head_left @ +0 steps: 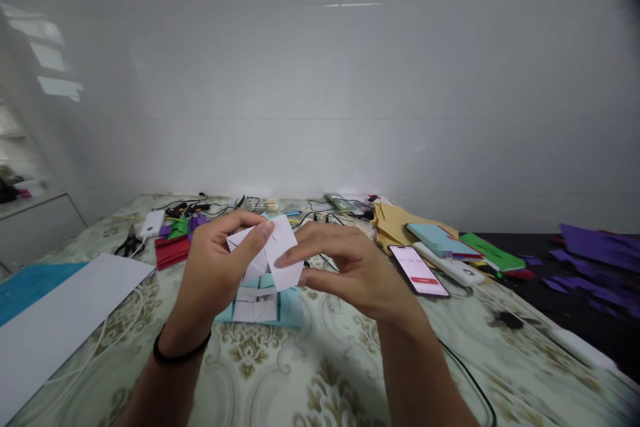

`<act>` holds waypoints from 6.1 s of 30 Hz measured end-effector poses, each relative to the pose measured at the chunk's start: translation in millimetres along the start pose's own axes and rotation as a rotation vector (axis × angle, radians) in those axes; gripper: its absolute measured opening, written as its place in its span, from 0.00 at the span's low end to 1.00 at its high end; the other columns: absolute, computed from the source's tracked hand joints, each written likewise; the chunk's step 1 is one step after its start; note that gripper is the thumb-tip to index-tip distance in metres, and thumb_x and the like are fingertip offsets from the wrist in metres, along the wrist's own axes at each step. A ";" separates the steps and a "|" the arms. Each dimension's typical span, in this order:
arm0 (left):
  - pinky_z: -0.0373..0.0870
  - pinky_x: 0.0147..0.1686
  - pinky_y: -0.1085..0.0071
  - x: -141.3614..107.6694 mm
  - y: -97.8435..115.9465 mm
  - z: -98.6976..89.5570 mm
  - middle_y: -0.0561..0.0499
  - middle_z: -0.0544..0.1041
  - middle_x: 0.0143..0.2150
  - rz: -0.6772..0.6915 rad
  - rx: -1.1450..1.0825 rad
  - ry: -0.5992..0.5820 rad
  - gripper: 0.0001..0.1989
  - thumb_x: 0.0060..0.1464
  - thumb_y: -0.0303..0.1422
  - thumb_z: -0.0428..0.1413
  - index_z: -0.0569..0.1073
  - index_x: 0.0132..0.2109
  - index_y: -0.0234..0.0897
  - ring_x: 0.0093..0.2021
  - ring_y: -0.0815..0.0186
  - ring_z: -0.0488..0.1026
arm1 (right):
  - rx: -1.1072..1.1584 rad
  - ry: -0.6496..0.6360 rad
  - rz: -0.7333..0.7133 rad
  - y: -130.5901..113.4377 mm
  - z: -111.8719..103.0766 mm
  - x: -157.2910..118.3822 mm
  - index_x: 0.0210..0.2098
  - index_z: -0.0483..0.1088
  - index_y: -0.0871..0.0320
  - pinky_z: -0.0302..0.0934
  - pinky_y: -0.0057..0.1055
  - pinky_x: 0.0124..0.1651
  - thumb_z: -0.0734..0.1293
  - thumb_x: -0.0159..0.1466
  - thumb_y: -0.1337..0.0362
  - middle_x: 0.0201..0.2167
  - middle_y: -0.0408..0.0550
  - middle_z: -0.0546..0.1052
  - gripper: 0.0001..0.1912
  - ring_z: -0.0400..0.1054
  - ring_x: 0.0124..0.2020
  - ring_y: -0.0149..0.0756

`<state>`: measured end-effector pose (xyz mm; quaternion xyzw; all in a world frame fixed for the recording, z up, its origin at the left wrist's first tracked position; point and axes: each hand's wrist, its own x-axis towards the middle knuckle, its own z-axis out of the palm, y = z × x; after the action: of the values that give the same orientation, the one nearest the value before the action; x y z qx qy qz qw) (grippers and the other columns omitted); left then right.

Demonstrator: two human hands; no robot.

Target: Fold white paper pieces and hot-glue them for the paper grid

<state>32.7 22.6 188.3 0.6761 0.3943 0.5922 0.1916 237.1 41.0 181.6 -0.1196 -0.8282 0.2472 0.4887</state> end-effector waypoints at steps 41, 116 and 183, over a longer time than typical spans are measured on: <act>0.79 0.27 0.79 -2.9 -3.6 5.9 0.50 0.86 0.32 -0.184 -0.370 -0.144 0.07 0.55 0.32 0.70 0.83 0.40 0.36 0.29 0.67 0.83 | 0.263 0.259 0.375 3.4 -0.9 -3.5 0.32 0.82 0.56 0.68 0.26 0.31 0.77 0.62 0.58 0.27 0.45 0.79 0.08 0.71 0.28 0.30; 0.81 0.34 0.71 -0.3 -9.0 5.8 0.47 0.87 0.37 -0.243 -0.302 -0.253 0.13 0.57 0.37 0.68 0.82 0.46 0.36 0.35 0.61 0.84 | 0.066 0.316 0.359 7.2 8.1 1.8 0.36 0.79 0.57 0.70 0.30 0.38 0.74 0.65 0.59 0.31 0.45 0.81 0.07 0.74 0.32 0.32; 0.75 0.30 0.81 0.7 -4.8 -1.8 0.54 0.87 0.33 0.176 0.009 -0.202 0.05 0.57 0.27 0.65 0.85 0.35 0.41 0.31 0.70 0.82 | 0.191 0.250 0.231 8.0 14.4 0.6 0.33 0.77 0.55 0.65 0.27 0.36 0.73 0.64 0.65 0.31 0.42 0.78 0.03 0.71 0.32 0.29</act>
<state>29.5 25.8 185.6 0.7652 0.3147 0.5338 0.1746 223.9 43.8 172.1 -0.1968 -0.7145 0.3625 0.5652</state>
